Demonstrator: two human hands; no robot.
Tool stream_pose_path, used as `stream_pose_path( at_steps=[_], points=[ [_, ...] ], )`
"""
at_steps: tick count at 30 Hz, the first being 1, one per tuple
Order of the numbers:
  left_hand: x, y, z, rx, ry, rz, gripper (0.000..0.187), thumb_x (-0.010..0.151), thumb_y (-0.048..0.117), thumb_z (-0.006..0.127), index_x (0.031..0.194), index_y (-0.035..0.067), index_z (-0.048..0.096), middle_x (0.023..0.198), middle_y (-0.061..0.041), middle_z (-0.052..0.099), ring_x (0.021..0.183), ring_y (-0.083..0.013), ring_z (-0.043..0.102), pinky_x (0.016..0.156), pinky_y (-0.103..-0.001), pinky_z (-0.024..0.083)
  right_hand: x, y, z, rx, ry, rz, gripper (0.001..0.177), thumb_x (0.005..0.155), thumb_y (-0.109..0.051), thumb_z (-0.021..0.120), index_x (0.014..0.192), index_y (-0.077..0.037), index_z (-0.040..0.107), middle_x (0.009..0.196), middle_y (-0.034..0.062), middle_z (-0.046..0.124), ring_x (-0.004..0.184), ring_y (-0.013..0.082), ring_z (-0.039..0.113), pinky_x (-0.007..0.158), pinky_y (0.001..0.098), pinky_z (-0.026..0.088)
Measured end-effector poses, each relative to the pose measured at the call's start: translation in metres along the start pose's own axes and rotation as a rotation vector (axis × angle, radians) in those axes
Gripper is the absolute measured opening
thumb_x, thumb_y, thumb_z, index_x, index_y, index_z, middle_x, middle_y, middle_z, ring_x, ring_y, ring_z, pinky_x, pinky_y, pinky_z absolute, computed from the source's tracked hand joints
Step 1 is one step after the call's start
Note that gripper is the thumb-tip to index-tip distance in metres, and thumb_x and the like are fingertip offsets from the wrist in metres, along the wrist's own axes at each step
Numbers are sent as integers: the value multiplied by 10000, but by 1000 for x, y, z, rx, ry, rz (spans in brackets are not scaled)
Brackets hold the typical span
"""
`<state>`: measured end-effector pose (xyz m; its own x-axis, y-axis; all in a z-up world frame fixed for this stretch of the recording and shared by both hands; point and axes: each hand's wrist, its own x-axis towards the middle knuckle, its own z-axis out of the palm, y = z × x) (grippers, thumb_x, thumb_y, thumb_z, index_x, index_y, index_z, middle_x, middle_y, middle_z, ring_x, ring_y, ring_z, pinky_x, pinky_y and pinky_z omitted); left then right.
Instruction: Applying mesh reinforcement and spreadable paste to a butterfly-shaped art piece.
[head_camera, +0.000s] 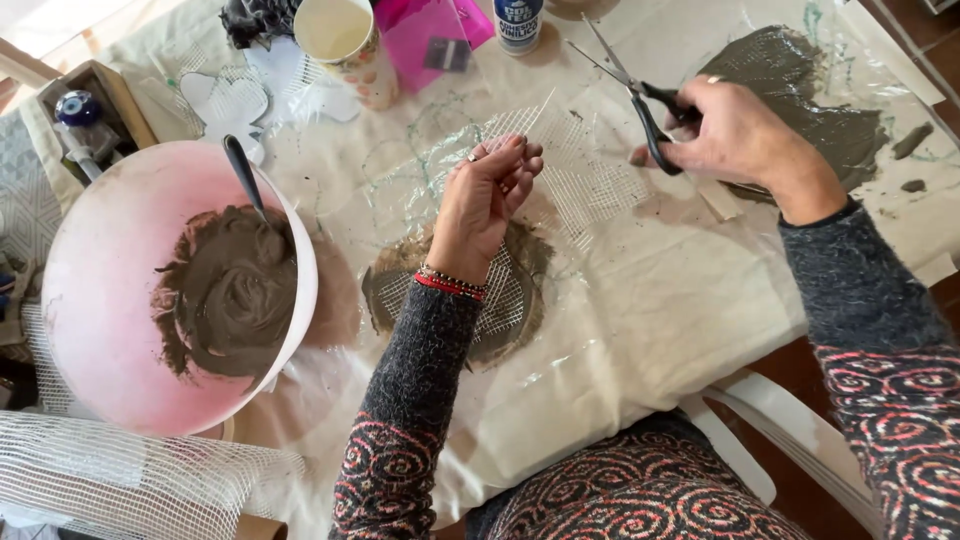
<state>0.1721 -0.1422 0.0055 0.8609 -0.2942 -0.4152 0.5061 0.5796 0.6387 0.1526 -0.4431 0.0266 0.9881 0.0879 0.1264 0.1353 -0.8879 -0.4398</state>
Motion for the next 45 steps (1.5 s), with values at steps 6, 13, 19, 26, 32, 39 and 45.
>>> stream_pose_path(
  at_steps=[6, 13, 19, 26, 32, 39, 45],
  points=[
    [0, 2, 2, -13, -46, 10, 84, 962, 53, 665, 1025, 0, 677, 961, -128, 755, 792, -139, 718, 694, -229, 598, -6, -17, 9, 383, -438, 62, 573, 661, -348, 934, 987, 19, 640, 728, 4, 580, 640, 107, 519, 557, 300, 471],
    [-1, 4, 4, 44, -29, 20, 76, 956, 52, 679, 1010, -2, 681, 948, -132, 756, 792, -148, 728, 683, -235, 608, 1, -25, 21, 487, -457, 91, 491, 657, -305, 948, 903, -11, 641, 728, -11, 563, 657, 82, 502, 560, 277, 450],
    [-5, 4, 6, 71, -27, 9, 72, 947, 47, 685, 1001, 3, 669, 941, -133, 757, 798, -155, 736, 684, -238, 612, 0, -24, 31, 611, -415, 148, 410, 697, -268, 940, 807, -25, 628, 678, -42, 569, 626, 50, 502, 533, 250, 428],
    [-4, 4, 1, 75, 4, 30, 80, 929, 45, 694, 999, 9, 679, 941, -108, 756, 808, -145, 730, 709, -251, 612, 0, -6, 40, 649, -310, 207, 214, 865, -185, 845, 840, -4, 734, 708, 0, 661, 637, 47, 555, 554, 228, 437],
    [0, 1, -5, 56, 18, 58, 167, 948, 84, 664, 1091, 30, 733, 895, -15, 709, 751, -91, 646, 676, -232, 530, -2, -26, 34, 707, -292, 260, 246, 923, -231, 764, 1037, -17, 727, 856, -7, 728, 758, 34, 644, 674, 208, 524],
    [0, 0, -14, 50, -83, 140, 228, 969, 89, 657, 1161, 19, 758, 831, 45, 610, 721, -57, 536, 670, -218, 452, 0, -29, 35, 653, -261, 288, 284, 926, -286, 765, 1031, -24, 732, 889, 18, 752, 802, 54, 679, 731, 224, 542],
    [-33, 21, -17, 124, -93, 261, 106, 952, 9, 688, 1056, -7, 701, 855, -5, 647, 713, -71, 531, 663, -219, 435, 12, 6, 47, 55, -51, 71, 463, 795, -379, 933, 998, 0, 760, 896, 167, 720, 796, 242, 679, 740, 361, 540]
  ],
)
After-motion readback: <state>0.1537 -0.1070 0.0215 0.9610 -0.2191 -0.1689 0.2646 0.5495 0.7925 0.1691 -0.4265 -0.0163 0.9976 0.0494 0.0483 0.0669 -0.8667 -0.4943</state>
